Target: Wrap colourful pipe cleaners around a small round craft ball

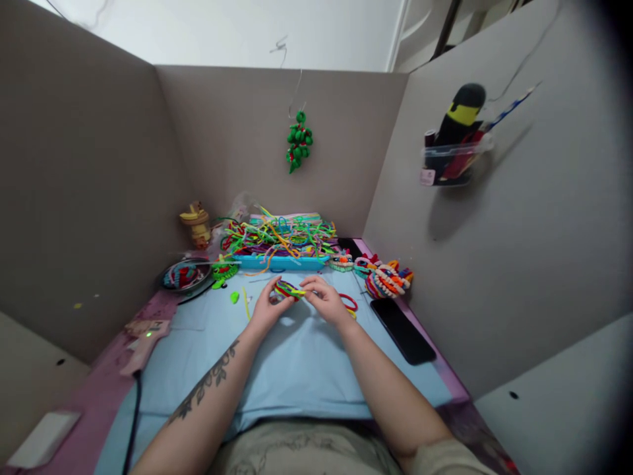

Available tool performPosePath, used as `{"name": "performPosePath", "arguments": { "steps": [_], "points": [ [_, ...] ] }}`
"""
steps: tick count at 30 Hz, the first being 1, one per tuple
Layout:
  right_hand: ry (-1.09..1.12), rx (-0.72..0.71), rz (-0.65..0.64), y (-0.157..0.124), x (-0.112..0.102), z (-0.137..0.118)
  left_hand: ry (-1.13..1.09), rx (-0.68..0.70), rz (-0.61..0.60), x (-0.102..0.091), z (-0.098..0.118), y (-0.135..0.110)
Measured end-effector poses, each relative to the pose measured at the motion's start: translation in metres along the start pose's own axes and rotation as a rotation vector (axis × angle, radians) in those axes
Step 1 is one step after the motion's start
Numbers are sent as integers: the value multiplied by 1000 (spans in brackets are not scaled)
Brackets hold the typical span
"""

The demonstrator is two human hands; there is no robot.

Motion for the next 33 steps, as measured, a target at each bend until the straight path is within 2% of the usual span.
{"name": "performPosePath", "arguments": {
  "steps": [3,6,9,15,21,25,30,33],
  "points": [
    [21,38,47,1,-4,4,-34,4,3,1,3,-2],
    [61,87,48,0,2,9,-56,15,1,2,6,-4],
    [40,131,128,-3,1,13,-50,24,-4,2,11,-6],
    [-212,28,279,-8,-5,0,106,139,49,0,31,-11],
    [-369,-52,288,-9,-1,-6,207,197,84,-1,30,-13],
    [-425,-84,250,-9,6,-7,316,261,117,-2,32,-16],
    [-444,-39,235,-9,10,0,443,386,115,3,44,-22],
    [-405,12,240,-8,10,8,521,415,118,5,49,-25]
  ]
}}
Point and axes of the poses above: each hand's wrist, its own y-axis towards the middle knuckle, its own x-axis out of the palm, z = x × y, the point moved 10 cm from there along y, towards the middle knuckle, and after that the axes turned 6 degrees about z, right-handed, at the moved point
